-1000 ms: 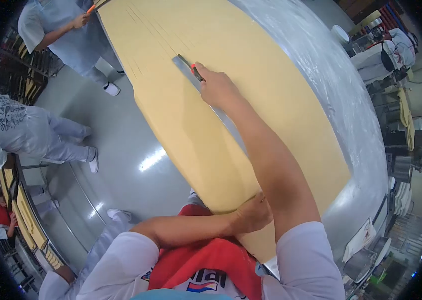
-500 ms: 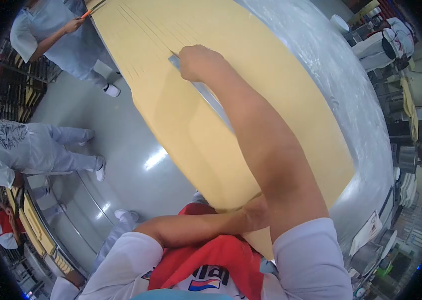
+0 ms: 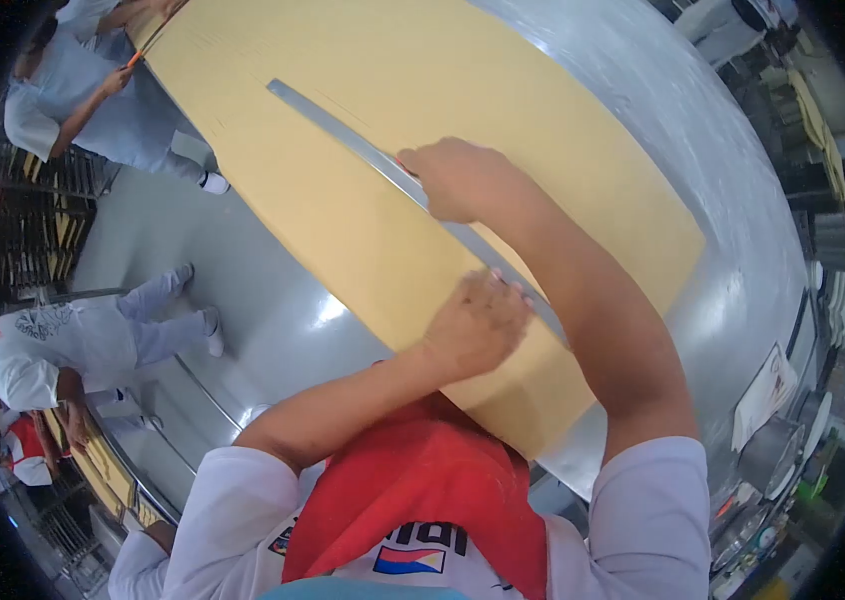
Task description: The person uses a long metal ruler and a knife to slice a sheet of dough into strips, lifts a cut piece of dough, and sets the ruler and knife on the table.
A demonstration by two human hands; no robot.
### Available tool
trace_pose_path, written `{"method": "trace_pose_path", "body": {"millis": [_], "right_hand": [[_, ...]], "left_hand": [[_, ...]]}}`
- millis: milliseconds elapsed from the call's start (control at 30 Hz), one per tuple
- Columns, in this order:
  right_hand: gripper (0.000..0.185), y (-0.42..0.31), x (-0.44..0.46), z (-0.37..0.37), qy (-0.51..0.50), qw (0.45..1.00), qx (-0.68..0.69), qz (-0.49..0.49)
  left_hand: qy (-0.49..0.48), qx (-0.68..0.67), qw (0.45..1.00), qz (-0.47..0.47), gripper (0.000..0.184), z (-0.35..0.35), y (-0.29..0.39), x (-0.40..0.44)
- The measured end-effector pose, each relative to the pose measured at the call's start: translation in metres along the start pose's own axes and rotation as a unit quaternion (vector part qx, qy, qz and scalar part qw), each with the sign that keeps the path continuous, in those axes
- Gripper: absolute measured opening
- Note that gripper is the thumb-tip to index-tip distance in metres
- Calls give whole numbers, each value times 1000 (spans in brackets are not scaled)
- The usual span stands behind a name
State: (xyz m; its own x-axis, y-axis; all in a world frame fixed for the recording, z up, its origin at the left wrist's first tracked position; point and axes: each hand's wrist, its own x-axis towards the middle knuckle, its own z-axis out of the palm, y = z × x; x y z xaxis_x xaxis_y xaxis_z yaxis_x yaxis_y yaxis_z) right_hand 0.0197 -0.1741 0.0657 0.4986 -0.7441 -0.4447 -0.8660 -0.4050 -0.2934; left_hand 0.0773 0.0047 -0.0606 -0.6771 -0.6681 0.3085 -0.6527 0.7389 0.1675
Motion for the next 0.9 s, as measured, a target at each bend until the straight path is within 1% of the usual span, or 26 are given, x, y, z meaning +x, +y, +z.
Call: {"method": "trace_pose_path", "body": {"millis": [33, 67, 133, 200, 233, 267, 333, 367, 400, 433, 467, 533, 567, 600, 633, 667, 700, 767, 800, 833, 867, 900], "right_hand": [[71, 10, -21, 9, 5, 1000, 7, 2], [70, 21, -41, 18, 1, 1000, 8, 10], [68, 39, -85, 35, 4, 1000, 20, 20], [65, 56, -132, 48, 9, 1000, 13, 4], [65, 64, -152, 55, 14, 1000, 24, 8], [64, 71, -171, 61, 0, 999, 31, 18], [63, 86, -211, 75, -12, 998, 49, 34], [64, 94, -231, 83, -11, 999, 37, 36], [65, 101, -249, 88, -11, 999, 26, 38], [65, 114, -279, 102, -12, 998, 46, 51], [65, 121, -295, 108, -18, 998, 43, 47], [66, 127, -322, 111, -19, 998, 45, 46], [64, 128, -333, 110, -32, 997, 41, 52], [61, 130, -340, 112, -45, 997, 38, 57], [61, 133, -344, 118, -42, 996, 47, 59], [57, 136, -346, 124, 2, 998, 46, 30], [53, 138, -348, 128, 47, 998, 44, 2], [50, 138, -349, 133, 55, 997, 45, 4], [47, 138, -349, 134, 58, 997, 40, 5], [47, 138, -349, 135, 61, 997, 47, 10], [46, 138, -348, 135, 53, 998, 43, 3], [46, 140, -348, 136, 46, 998, 38, -3]], "left_hand": [[16, -6, 1000, -17, 37, -2, 0, 0], [11, -2, 1000, -10, 37, -4, 0, 0], [12, -23, 999, -35, 37, -12, 0, 2], [-4, -7, 999, -36, 37, -24, 1, 5], [-14, 4, 999, -45, 36, -29, 3, 6], [-22, 5, 999, -36, 36, -33, 4, 6], [-8, 34, 998, -56, 43, -37, 11, 8], [-15, 33, 998, -47, 43, -36, 18, 15], [-55, 56, 990, -114, 53, -36, 24, 23], [-104, 77, 977, -172, 63, -34, 43, 32], [-113, 75, 977, -164, 63, -33, 52, 40], [-185, 138, 940, -250, 73, -38, 70, 60], [-191, 142, 941, -241, 73, -45, 74, 70], [-245, 128, 922, -271, 79, -54, 75, 81], [-296, 116, 899, -302, 85, -59, 75, 87], [-300, 122, 898, -297, 85, -60, 75, 90], [-286, 144, 906, -276, 83, -61, 76, 92], [-277, 170, 913, -245, 84, -57, 67, 97], [-249, 163, 949, -101, 78, -51, 56, 99], [-216, 150, 964, 44, 79, -49, 51, 104], [-219, 150, 963, 50, 79, -47, 44, 113], [-254, 116, 944, 175, 74, -47, 40, 126]]}}
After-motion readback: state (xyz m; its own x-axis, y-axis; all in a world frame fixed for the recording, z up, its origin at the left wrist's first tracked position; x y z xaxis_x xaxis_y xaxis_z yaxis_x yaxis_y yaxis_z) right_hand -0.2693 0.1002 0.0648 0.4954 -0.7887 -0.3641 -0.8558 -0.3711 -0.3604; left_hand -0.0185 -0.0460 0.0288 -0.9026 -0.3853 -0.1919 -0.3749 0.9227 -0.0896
